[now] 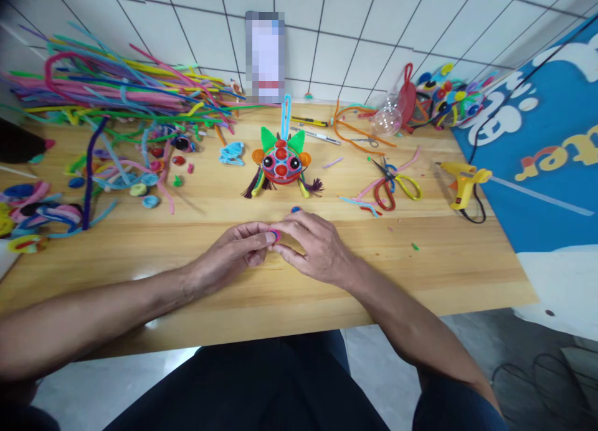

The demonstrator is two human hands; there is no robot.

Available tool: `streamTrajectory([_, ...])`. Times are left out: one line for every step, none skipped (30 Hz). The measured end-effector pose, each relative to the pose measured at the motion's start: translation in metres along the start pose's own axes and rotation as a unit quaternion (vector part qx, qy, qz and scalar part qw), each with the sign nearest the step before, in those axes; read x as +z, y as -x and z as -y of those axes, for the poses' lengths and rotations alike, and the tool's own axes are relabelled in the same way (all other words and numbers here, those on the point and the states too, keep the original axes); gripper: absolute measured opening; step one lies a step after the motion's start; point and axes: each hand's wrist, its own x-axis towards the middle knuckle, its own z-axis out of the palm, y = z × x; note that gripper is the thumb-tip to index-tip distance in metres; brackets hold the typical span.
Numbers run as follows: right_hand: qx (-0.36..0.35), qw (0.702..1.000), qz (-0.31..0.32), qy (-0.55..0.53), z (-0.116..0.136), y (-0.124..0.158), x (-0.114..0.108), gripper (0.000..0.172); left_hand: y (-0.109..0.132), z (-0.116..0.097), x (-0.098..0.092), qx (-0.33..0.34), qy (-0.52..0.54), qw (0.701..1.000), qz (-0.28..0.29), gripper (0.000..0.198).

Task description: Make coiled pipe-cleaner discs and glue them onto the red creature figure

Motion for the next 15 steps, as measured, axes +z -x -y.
streamTrajectory([-0.001,1.0,0.004,-0.002,-0.0005,0.0004,0.0001,0.033,0.0001,-0.0005,0.0,-0.001,-0.002,1.0,0.002,0.03])
streamTrajectory([-0.002,1.0,0.007,-0.003,-0.0008,0.0006,0.0,0.033,0.0002,-0.0011,0.0,-0.004,-0.005,1.0,0.005,0.03])
streamTrajectory([-0.002,1.0,0.007,-0.006,-0.0009,0.0006,-0.0002,0.033,0.0001,-0.0015,-0.0001,-0.007,-0.007,1.0,0.007,0.03])
streamTrajectory([0.0,1.0,0.006,-0.009,-0.0009,0.0004,-0.0005,0.033,0.0,-0.0019,-0.0003,-0.012,-0.006,1.0,0.01,0.032])
streamTrajectory([0.003,1.0,0.003,-0.012,-0.0007,0.0,-0.0009,0.033,-0.0001,-0.0022,-0.0006,-0.017,-0.003,1.0,0.011,0.033])
streamTrajectory([0.005,1.0,0.001,-0.015,-0.0004,-0.0005,-0.0013,0.033,-0.0003,-0.0024,-0.0008,-0.02,0.003,1.0,0.011,0.033])
streamTrajectory([0.006,1.0,-0.001,-0.018,0.0,-0.001,-0.0017,0.032,-0.0004,-0.0026,-0.0009,-0.022,0.007,1.0,0.012,0.033])
streamTrajectory([0.006,1.0,-0.002,-0.02,0.0003,-0.0015,-0.0019,0.032,-0.0005,-0.0028,-0.001,-0.022,0.009,1.0,0.012,0.033])
streamTrajectory([0.004,1.0,-0.003,-0.022,0.0005,-0.0018,-0.0019,0.031,-0.0005,-0.003,-0.0009,-0.02,0.007,1.0,0.012,0.033])
streamTrajectory([0.002,1.0,-0.003,-0.023,0.0006,-0.0018,-0.0017,0.031,-0.0004,-0.0031,-0.0007,-0.018,0.003,1.0,0.013,0.032])
streamTrajectory([0.001,1.0,-0.004,-0.025,0.0004,-0.0017,-0.0012,0.03,-0.0003,-0.0032,-0.0004,-0.015,-0.002,1.0,0.013,0.032])
streamTrajectory([0.0,1.0,-0.005,-0.025,0.0001,-0.0014,-0.0005,0.029,-0.0002,-0.0032,-0.0001,-0.014,-0.006,1.0,0.012,0.033])
streamTrajectory([0.0,1.0,-0.006,-0.024,-0.0004,-0.0009,0.0002,0.029,-0.0002,-0.0031,0.0001,-0.013,-0.009,1.0,0.011,0.033])
streamTrajectory([0.0,1.0,-0.006,-0.022,-0.0009,-0.0004,0.001,0.029,-0.0002,-0.0029,0.0002,-0.011,-0.01,1.0,0.008,0.034])
streamTrajectory([-0.001,1.0,-0.007,-0.019,-0.0014,0.0001,0.0016,0.029,-0.0003,-0.0026,0.0002,-0.009,-0.012,1.0,0.005,0.034])
